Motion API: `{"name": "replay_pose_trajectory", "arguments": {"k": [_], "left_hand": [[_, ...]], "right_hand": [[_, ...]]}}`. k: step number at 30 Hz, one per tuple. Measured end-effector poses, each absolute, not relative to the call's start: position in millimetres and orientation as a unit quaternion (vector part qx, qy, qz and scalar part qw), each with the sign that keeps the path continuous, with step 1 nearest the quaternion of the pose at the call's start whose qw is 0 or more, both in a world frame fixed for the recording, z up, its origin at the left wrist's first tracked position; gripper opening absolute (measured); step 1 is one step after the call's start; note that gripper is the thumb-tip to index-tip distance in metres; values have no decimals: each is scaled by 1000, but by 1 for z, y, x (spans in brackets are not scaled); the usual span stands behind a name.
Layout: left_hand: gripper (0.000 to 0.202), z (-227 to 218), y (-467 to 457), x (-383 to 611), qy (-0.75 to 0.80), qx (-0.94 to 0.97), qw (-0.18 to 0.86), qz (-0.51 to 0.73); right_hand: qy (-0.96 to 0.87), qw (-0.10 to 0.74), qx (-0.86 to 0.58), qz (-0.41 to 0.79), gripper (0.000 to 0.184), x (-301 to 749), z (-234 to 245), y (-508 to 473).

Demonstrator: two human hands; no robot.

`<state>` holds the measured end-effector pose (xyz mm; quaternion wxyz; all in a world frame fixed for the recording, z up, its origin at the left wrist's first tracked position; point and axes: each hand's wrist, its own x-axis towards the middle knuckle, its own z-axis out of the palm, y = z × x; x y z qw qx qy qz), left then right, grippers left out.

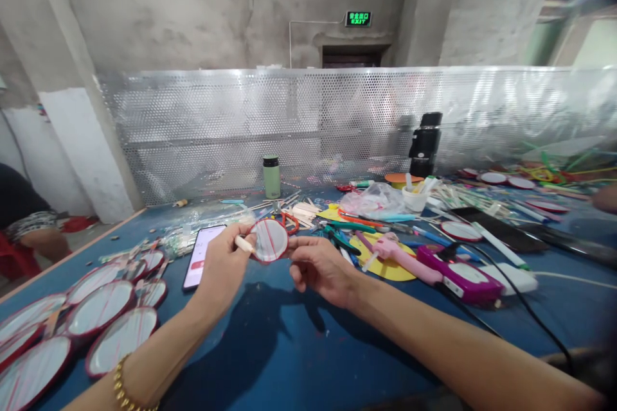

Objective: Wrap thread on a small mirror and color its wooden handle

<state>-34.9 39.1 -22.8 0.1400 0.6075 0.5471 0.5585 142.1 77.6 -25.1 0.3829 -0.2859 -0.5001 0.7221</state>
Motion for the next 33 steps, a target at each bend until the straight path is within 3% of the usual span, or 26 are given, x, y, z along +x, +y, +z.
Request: {"name": "replay_pose_trajectory", "arguments": {"k": [6, 14, 20, 24, 33], "left_hand": [[19, -23, 40, -35, 557, 586, 149, 570], [19, -20, 37, -30, 526, 595, 186, 578], [17, -20, 38, -25, 547, 656, 167, 494], [19, -20, 36, -20, 551, 687, 140, 453], [19, -20, 36, -20, 555, 703, 136, 424]], "right_hand": [[-481, 389, -278, 735, 39, 142, -23, 77], [-516, 432, -294, 679, 25, 143, -22, 82], [-632, 475, -294, 536, 16, 160, -3, 93], [-760, 420, -274, 413, 19, 168, 1, 94], [-751, 390, -252, 470, 20, 168, -6, 95]]}}
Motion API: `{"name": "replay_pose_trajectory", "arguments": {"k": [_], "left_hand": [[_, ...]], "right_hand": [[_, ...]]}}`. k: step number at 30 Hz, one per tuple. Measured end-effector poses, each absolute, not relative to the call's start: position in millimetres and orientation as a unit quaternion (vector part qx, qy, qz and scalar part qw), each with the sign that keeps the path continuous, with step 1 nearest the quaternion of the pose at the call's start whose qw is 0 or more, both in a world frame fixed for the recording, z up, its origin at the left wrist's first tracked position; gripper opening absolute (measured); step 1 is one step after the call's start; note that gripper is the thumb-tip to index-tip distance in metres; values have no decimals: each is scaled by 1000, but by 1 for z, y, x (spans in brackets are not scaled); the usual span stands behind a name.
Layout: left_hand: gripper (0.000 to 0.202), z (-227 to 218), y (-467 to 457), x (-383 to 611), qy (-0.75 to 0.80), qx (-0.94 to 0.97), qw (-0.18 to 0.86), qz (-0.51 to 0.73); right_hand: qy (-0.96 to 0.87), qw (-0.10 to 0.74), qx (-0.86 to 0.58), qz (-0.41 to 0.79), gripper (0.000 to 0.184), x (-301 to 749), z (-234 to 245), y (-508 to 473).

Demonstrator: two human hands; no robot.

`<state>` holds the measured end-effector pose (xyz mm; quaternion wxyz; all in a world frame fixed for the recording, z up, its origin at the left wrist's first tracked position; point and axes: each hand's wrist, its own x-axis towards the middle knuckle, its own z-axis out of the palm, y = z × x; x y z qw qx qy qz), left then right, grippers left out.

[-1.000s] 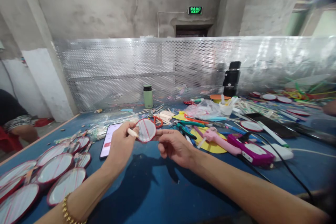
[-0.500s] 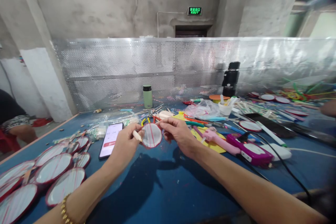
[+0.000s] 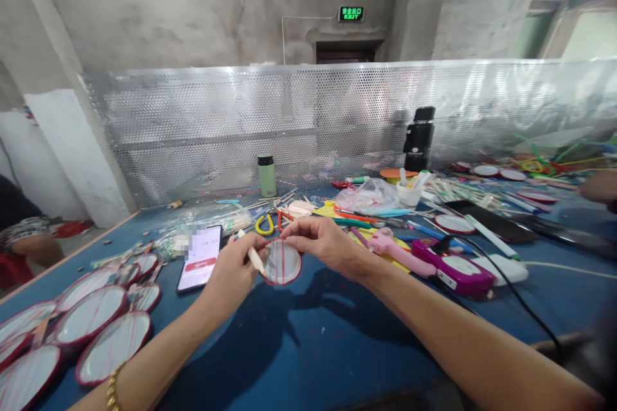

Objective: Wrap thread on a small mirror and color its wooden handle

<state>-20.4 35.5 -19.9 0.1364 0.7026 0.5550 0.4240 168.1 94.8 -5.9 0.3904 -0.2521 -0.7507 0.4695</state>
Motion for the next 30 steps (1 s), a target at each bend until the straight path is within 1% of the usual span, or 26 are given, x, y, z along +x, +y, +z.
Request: {"name": "replay_pose_trajectory", "arguments": {"k": [16, 30], "left_hand": [[19, -20, 35, -22, 562, 708, 136, 405], [20, -19, 35, -22, 565, 710, 128, 400]], "right_hand": [[-768, 390, -230, 453, 23, 170, -8, 98], [-747, 399, -234, 477, 23, 169, -7, 95]]}}
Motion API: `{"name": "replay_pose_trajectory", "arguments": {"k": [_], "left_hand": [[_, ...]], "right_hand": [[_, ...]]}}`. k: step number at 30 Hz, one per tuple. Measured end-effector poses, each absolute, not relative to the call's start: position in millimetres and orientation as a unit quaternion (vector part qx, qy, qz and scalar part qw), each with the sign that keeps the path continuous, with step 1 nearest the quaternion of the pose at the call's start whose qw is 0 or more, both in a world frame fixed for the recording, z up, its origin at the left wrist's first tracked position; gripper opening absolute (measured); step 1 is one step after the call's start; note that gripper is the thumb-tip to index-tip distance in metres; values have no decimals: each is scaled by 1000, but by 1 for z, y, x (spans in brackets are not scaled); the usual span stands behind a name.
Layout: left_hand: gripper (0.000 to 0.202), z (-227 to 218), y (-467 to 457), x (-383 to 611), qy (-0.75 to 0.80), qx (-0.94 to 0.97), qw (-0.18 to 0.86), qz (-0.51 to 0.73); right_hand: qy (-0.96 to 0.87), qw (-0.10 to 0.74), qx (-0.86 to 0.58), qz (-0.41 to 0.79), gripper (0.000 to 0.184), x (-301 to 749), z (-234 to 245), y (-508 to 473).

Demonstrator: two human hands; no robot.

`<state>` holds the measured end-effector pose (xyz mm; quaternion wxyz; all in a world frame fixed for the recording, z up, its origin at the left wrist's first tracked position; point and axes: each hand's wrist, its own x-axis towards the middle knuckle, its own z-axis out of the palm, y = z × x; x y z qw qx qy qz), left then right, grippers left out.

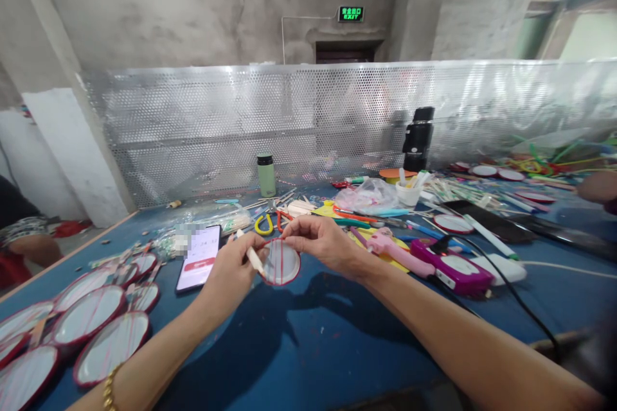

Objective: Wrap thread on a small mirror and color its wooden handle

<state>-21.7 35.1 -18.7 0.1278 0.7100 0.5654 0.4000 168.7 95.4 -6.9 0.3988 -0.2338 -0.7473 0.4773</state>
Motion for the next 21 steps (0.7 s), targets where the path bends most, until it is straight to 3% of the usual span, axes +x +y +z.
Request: {"name": "replay_pose_trajectory", "arguments": {"k": [9, 21], "left_hand": [[20, -20, 37, -24, 551, 707, 144, 419], [26, -27, 41, -31, 558, 707, 158, 404]], "right_hand": [[-737, 359, -230, 524, 30, 169, -11, 97], [-710, 372, -227, 554, 34, 169, -11, 92]]}}
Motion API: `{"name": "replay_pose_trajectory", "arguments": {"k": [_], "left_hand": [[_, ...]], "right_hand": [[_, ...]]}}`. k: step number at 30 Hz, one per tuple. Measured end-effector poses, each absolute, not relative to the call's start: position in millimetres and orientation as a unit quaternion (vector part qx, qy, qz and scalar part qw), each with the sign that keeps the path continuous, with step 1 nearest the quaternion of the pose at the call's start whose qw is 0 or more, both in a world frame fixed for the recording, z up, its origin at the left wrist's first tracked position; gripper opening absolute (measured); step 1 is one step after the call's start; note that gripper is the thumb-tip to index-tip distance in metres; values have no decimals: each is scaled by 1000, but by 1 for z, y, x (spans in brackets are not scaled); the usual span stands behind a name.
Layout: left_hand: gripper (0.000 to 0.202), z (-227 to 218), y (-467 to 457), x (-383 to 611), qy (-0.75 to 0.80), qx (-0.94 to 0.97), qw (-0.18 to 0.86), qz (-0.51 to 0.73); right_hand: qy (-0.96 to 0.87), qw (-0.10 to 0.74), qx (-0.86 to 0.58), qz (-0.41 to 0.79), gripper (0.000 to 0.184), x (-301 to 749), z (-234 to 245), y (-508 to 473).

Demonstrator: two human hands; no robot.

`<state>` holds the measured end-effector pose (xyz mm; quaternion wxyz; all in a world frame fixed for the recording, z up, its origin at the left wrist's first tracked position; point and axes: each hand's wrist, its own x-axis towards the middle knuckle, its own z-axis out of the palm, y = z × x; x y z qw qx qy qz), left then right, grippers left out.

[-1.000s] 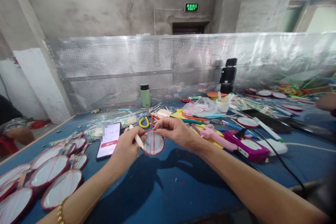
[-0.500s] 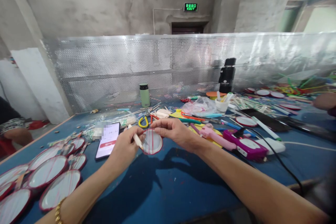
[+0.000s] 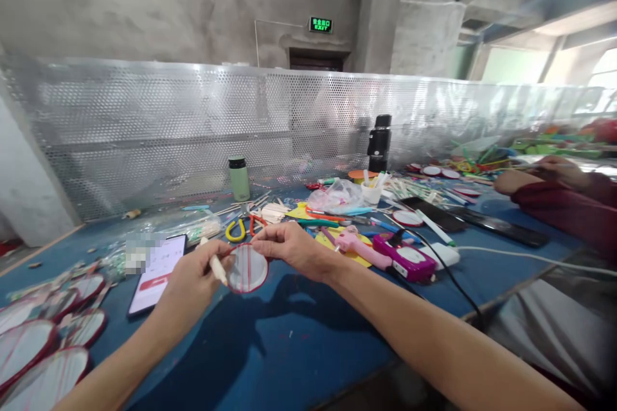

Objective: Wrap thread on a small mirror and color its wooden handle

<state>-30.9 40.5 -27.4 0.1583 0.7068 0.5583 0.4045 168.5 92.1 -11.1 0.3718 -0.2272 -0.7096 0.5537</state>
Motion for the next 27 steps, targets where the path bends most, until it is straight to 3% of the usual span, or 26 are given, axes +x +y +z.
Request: {"name": "replay_pose_trajectory", "arguments": {"k": [3, 7, 12, 16, 21, 27], "left_hand": [[26, -28, 42, -32, 557, 708, 149, 408], [26, -28, 43, -32, 559, 697, 146, 425], [23, -24, 43, -32, 558, 669, 159, 464], [21, -22, 44, -33, 559, 657, 164, 479], [21, -21, 45, -34, 575, 669, 126, 453], [21, -21, 43, -32, 574, 678, 126, 442]], "right_hand": [[-748, 372, -231, 500, 33, 170, -9, 94], [-825, 379, -333, 252, 41, 185, 13, 106], [-809, 391, -426, 103, 34, 216, 56, 127], [-846, 276, -454, 31, 13, 217, 63, 134], [-870, 96, -480, -51, 9, 193, 40, 137], [-872, -25, -474, -116, 27, 180, 16, 147]]}}
